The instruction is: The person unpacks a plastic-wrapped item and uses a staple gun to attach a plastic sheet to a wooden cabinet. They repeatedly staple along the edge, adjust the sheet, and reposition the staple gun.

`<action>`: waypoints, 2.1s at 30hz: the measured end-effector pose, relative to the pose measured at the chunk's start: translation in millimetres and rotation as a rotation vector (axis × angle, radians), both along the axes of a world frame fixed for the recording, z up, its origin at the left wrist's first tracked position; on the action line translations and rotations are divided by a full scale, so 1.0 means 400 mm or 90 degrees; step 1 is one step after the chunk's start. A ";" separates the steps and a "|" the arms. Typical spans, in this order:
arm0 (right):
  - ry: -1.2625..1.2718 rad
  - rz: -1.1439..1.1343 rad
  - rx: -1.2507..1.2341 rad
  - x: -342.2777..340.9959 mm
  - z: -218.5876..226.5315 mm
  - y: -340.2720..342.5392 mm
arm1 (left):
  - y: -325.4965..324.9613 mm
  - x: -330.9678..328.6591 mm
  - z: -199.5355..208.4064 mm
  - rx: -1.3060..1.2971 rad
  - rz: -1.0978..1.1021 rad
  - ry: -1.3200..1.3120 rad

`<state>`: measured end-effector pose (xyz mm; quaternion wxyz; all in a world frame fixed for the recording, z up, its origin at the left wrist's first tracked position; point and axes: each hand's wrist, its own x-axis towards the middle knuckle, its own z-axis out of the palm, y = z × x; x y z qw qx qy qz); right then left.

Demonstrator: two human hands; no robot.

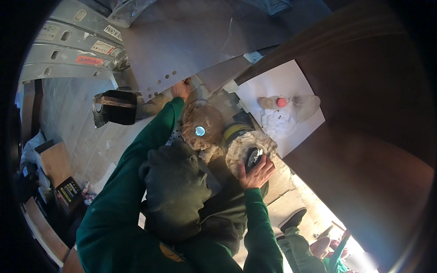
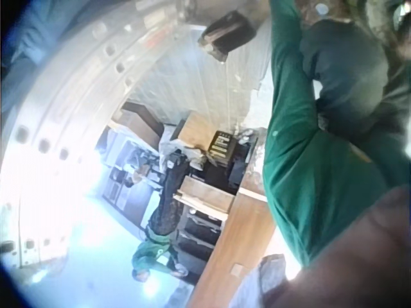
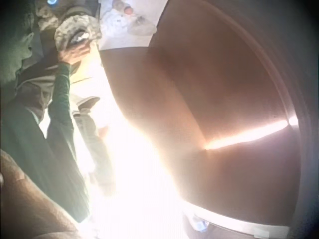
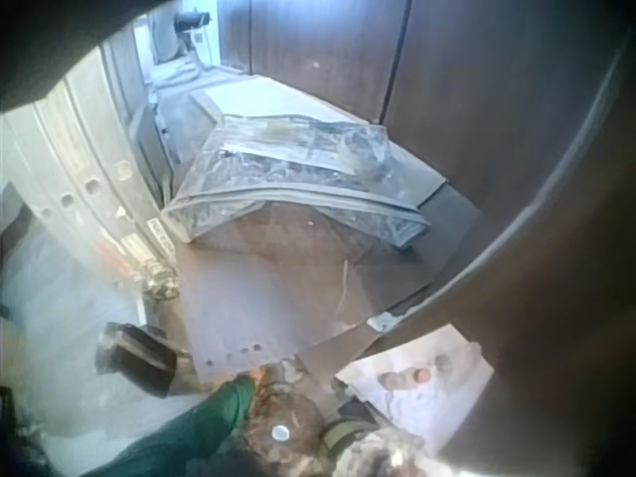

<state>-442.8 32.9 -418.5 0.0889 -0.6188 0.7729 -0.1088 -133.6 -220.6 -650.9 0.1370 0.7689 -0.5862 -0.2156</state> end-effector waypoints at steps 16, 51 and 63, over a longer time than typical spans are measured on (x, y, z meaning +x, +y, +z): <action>-0.002 -0.002 0.002 0.005 0.001 -0.002 | 0.083 0.023 0.057 -0.011 0.178 0.213; -0.005 -0.005 -0.027 0.004 -0.006 0.005 | 0.102 -0.014 0.194 0.276 0.108 0.797; -0.013 -0.024 0.000 0.003 0.004 0.003 | 0.123 -0.029 0.046 0.204 -0.153 0.439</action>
